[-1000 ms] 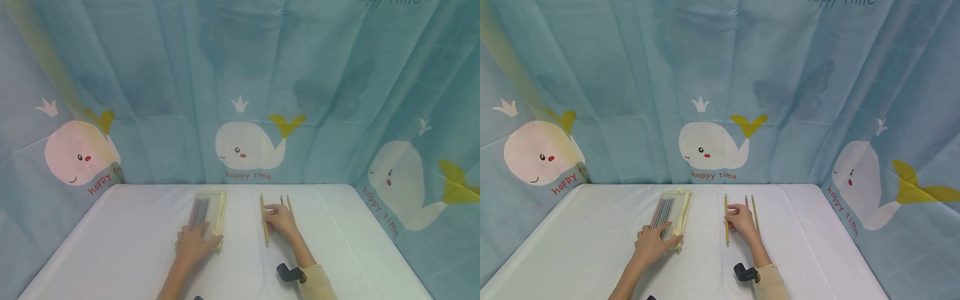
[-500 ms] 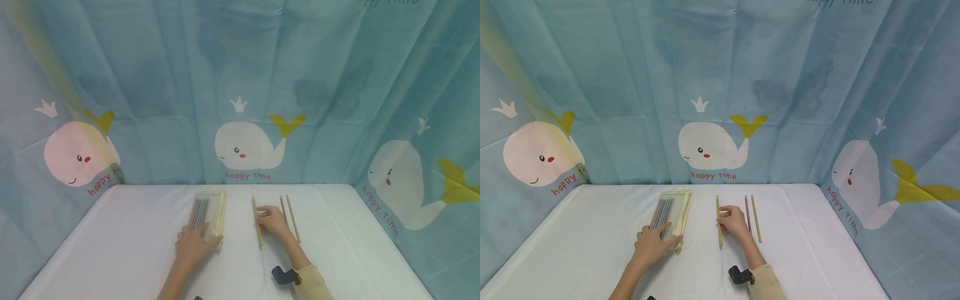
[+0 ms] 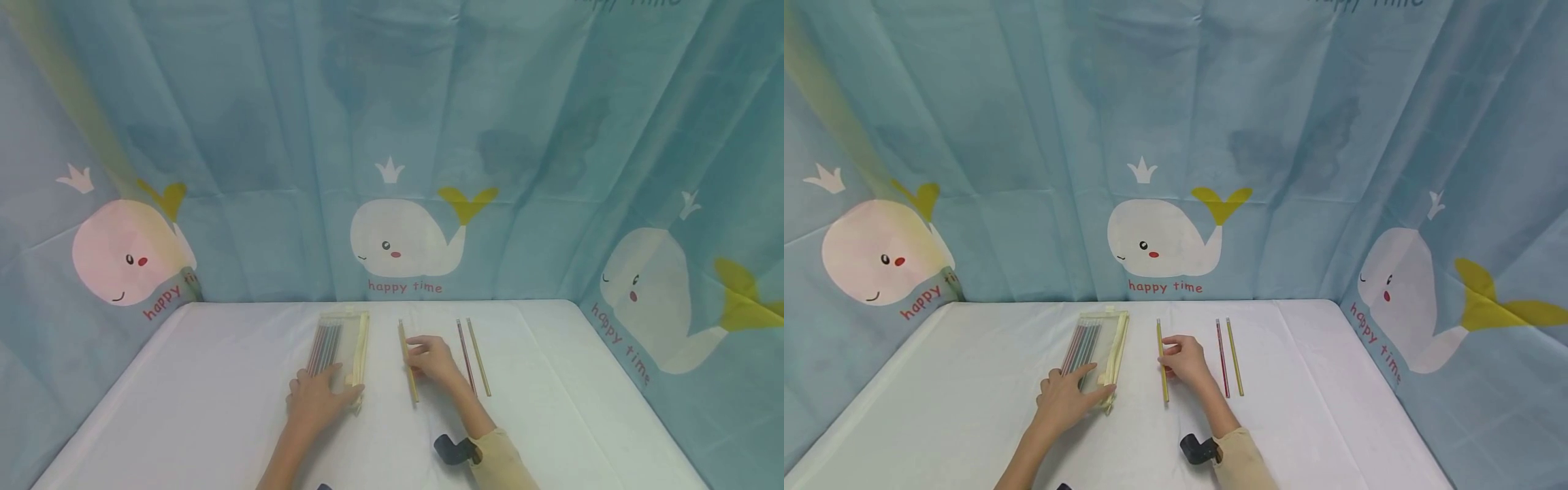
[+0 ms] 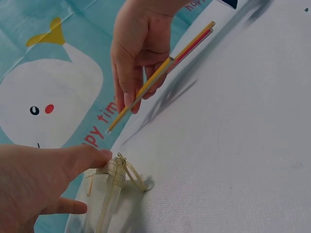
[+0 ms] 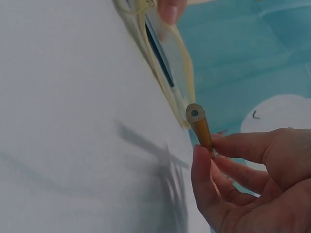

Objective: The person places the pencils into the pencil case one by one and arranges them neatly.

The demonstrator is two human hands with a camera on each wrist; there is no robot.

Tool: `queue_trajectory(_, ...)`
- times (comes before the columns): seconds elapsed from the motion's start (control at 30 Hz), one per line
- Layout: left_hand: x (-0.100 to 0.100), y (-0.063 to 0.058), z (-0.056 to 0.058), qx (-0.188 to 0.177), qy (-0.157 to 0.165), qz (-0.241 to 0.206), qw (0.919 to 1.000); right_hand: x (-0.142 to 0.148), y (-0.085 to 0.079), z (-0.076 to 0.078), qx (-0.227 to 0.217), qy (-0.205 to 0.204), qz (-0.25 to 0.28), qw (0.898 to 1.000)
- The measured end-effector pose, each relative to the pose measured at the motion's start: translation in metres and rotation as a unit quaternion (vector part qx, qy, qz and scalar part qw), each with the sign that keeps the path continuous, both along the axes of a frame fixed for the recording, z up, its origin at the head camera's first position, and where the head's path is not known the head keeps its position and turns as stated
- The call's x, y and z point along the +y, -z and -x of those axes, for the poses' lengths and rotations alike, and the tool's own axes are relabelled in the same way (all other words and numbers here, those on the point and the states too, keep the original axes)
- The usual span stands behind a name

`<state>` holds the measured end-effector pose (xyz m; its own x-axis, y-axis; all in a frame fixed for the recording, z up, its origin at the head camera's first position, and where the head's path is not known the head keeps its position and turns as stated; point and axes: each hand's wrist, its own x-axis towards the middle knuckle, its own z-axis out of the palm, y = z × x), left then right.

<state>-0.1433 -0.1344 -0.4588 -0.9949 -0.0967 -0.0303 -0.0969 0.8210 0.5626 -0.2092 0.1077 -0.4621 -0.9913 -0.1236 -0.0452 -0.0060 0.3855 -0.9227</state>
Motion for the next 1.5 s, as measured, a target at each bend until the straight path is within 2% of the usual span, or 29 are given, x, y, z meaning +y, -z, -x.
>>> queue_trajectory(0.43, 0.002, -0.001, -0.002, 0.005, -0.002, 0.005, 1.0000, -0.020, -0.003, 0.005, -0.011, -0.022, 0.002, 1.000)
queue_trajectory(1.13, 0.002, -0.002, -0.002, 0.005, -0.001, 0.006, 1.0000, -0.049, 0.002, 0.016, -0.039, -0.038, -0.011, 0.998)
queue_trajectory(1.5, 0.000, 0.003, 0.001, 0.006, -0.002, 0.006, 1.0000, -0.059, 0.001, 0.022, -0.049, -0.052, -0.010, 0.997)
